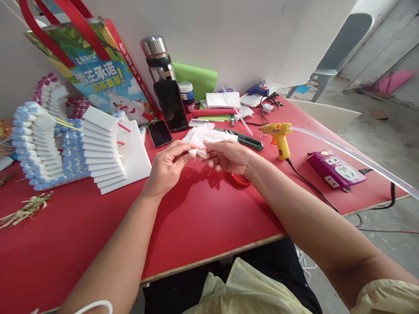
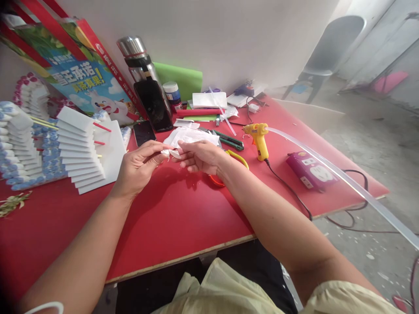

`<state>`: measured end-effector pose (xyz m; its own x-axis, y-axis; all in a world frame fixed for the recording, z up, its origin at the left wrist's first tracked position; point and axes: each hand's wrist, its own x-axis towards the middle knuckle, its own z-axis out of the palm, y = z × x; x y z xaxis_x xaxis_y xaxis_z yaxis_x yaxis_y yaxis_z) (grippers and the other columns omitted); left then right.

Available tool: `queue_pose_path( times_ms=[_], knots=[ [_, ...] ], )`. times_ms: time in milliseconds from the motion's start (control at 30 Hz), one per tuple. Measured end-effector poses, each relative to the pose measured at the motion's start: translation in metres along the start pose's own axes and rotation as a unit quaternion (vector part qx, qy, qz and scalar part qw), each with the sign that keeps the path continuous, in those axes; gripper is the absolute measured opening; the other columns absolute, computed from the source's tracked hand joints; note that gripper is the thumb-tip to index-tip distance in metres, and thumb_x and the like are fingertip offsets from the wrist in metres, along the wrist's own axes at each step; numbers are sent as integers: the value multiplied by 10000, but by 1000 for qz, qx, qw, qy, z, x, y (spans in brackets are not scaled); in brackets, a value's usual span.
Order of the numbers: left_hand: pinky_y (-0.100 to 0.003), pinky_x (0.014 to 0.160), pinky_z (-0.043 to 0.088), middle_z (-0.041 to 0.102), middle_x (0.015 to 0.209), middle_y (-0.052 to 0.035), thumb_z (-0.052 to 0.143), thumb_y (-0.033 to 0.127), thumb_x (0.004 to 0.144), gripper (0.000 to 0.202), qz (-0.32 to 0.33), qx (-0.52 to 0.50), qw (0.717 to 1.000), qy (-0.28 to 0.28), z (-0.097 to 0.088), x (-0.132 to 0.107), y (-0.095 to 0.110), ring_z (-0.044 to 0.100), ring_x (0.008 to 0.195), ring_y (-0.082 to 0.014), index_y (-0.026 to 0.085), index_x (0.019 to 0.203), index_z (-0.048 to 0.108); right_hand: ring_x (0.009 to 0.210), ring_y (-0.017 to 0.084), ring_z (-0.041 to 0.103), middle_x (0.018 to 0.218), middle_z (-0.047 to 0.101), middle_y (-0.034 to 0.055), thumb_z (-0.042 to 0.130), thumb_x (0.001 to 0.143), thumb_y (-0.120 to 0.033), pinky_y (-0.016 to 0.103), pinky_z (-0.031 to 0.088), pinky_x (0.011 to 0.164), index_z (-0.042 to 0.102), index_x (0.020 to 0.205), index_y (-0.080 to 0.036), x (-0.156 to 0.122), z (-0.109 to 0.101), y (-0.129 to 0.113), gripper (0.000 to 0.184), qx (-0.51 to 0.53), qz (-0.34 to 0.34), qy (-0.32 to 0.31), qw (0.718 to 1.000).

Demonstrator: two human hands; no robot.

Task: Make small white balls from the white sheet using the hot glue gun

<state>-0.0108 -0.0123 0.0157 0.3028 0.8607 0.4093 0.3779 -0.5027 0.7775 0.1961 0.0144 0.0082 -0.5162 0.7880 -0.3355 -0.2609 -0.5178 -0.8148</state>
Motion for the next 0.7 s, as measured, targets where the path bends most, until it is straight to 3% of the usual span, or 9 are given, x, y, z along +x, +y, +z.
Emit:
queue_pose_path(
  times_ms=[67,133,367,500,700],
  knots=[
    [-330,974,500,711,1108,-69,630,371,957,241,14,4,1000,-5,-1,0,1,649,1079,-232,247,1094,785,556,115,621,838,751,100,643,937,-522,190,469,413,661,837,-135,1,-1,-1,400,8,63,-37,997],
    [-325,980,492,703,1110,-65,632,342,959,223,28,0,999,-15,-1,0,0,643,1085,-224,251,1094,785,536,108,597,801,734,88,591,952,-582,179,448,395,659,841,-137,0,0,-2,463,14,93,-73,993],
    [-339,961,494,690,1106,-70,648,343,950,235,35,-21,999,-36,-1,1,-1,637,1078,-230,255,1122,782,483,59,509,685,627,2,655,964,-374,112,356,375,636,876,-160,-6,2,-5,233,55,100,-97,989],
    [-334,970,486,696,1107,-65,642,333,956,245,30,-27,998,-45,-1,0,0,640,1065,-222,258,1144,780,527,71,552,745,661,30,705,929,-377,135,404,396,674,888,-131,-8,0,-4,251,13,59,-111,992],
    [-319,949,491,698,1088,-63,662,334,947,221,27,-21,999,-39,-1,0,-1,645,1049,-212,247,1105,790,527,66,574,752,698,51,704,917,-222,132,434,408,720,892,-89,-10,-1,-7,136,-14,27,-97,995]
  ],
)
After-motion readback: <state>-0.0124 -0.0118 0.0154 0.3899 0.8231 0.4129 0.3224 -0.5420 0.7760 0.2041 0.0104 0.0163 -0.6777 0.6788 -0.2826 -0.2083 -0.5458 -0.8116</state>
